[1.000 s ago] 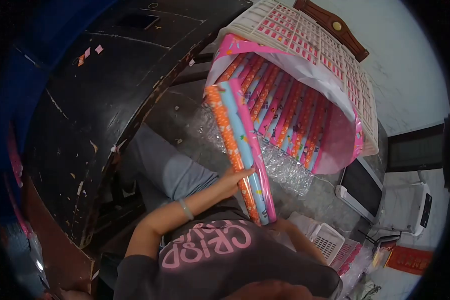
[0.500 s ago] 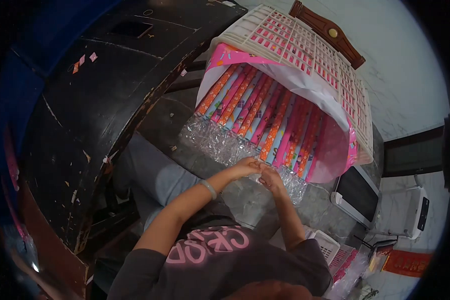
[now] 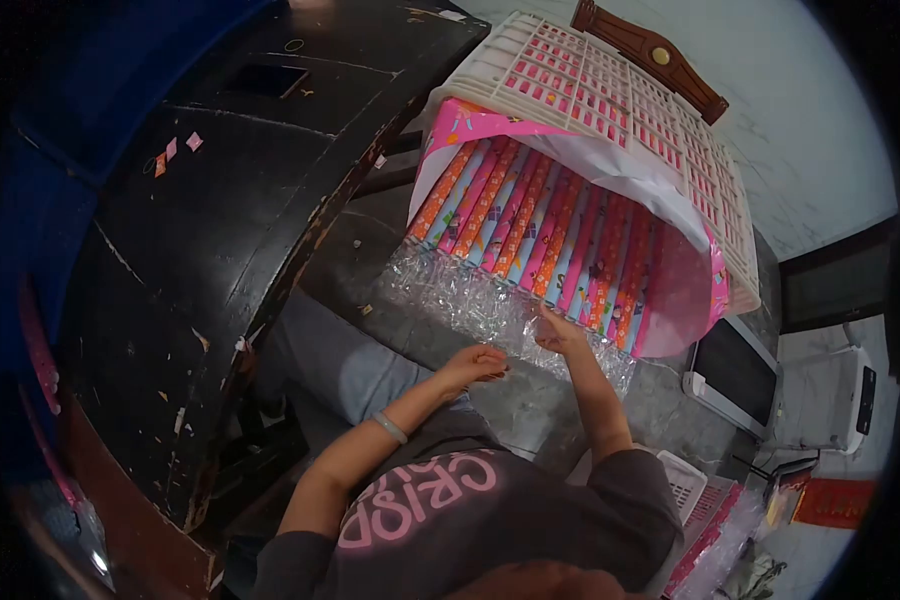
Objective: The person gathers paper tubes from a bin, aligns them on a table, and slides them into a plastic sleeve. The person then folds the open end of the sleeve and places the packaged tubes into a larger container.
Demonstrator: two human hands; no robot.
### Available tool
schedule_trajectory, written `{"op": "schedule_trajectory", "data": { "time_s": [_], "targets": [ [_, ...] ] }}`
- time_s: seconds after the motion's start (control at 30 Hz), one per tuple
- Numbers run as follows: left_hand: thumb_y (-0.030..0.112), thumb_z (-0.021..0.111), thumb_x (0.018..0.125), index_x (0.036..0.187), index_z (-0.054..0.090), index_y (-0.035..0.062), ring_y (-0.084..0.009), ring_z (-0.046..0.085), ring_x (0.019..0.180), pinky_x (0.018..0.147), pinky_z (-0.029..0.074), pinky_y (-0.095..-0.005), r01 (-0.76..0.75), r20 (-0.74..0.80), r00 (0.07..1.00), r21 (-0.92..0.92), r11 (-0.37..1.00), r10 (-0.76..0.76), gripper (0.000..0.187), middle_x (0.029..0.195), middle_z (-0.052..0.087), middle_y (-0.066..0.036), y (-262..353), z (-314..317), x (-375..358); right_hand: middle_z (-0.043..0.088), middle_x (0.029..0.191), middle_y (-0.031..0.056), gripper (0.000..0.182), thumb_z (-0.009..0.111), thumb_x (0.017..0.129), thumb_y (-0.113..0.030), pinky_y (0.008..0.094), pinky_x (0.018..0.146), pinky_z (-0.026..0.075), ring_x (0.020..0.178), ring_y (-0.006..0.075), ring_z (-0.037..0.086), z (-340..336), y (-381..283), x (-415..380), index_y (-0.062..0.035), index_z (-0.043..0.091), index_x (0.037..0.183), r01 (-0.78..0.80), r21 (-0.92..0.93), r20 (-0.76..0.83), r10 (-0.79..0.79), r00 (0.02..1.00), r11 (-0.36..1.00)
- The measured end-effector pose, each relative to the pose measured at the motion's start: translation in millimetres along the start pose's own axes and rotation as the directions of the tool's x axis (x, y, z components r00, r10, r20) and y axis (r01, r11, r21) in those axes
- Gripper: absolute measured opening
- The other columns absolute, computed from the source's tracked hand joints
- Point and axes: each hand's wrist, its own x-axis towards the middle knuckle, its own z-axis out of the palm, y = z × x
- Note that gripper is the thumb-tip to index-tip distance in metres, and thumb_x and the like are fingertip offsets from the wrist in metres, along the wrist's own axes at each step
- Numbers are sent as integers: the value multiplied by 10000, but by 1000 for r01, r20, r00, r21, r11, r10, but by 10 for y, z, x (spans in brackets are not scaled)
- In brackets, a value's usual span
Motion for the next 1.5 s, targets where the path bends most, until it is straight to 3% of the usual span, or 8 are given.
{"op": "schedule_trajectory", "data": {
  "time_s": [0.47,0.53,0.6,0.7,0.77,1.0,1.23,1.5],
  "targets": [
    [126,609,938,1199,529,4,-230,636,1021,940,502,-357,-368,-239,926,-409,835,291,299,1094,648,-149,112,-549,-1228,710,937,107,246,621,926,-204,309,716,559,790,199,695,46,134,-1053,-1,671,1055,215,-737,306,32,952,641],
    [126,606,940,1202,529,3,-231,634,1027,946,498,-358,-363,-228,928,-391,846,293,300,1094,648,-147,83,-522,-1235,689,992,134,360,584,948,-266,363,765,544,863,255,678,71,-398,-626,0,603,1190,582,-713,144,-731,667,391],
    [135,597,948,1212,524,2,-229,627,1046,960,488,-364,-359,-211,931,-381,852,298,304,1103,646,-135,55,-540,-1195,621,1171,226,429,532,965,-366,437,898,493,1104,351,595,220,-820,-281,-22,594,1214,334,-885,367,-927,75,-324],
    [139,589,954,1213,525,5,-224,623,1056,960,486,-367,-388,-182,922,-420,820,343,299,1106,645,-125,75,-572,-1233,445,1390,259,716,412,905,-631,510,1016,403,1276,430,434,306,-1161,309,-118,443,1404,149,-973,230,-832,505,-178],
    [152,586,958,1239,508,8,-224,610,1086,965,480,-370,-401,-164,916,-429,810,366,325,1143,631,-129,6,-635,-1288,434,1403,259,728,407,899,-632,530,999,417,1243,447,465,10,-1175,1112,-129,417,1425,-18,-887,415,-816,402,-461],
    [207,576,968,1316,450,-14,-228,576,1153,1008,430,-339,-476,-299,856,-139,868,422,430,1230,588,-146,-103,-721,-1803,494,1346,250,553,456,922,-484,548,862,483,1090,440,564,851,-1178,292,-116,512,1332,38,-976,205,-851,484,-213],
    [232,633,942,1325,464,21,-179,535,1163,996,431,-341,-538,-188,793,230,811,580,469,1254,556,-98,161,-515,-2496,505,1321,243,484,471,927,-420,529,878,471,1103,426,555,3596,-1446,-94,-96,541,1280,520,-409,909,-384,160,-750],
    [159,646,920,1233,562,14,-261,588,1103,910,464,-382,-463,-3,447,855,234,894,355,1155,629,-130,1075,167,-4466,518,1292,236,406,488,932,-347,507,895,459,1117,411,545,4765,-585,-928,-73,574,1220,736,279,956,109,-271,-617]
  ]
}}
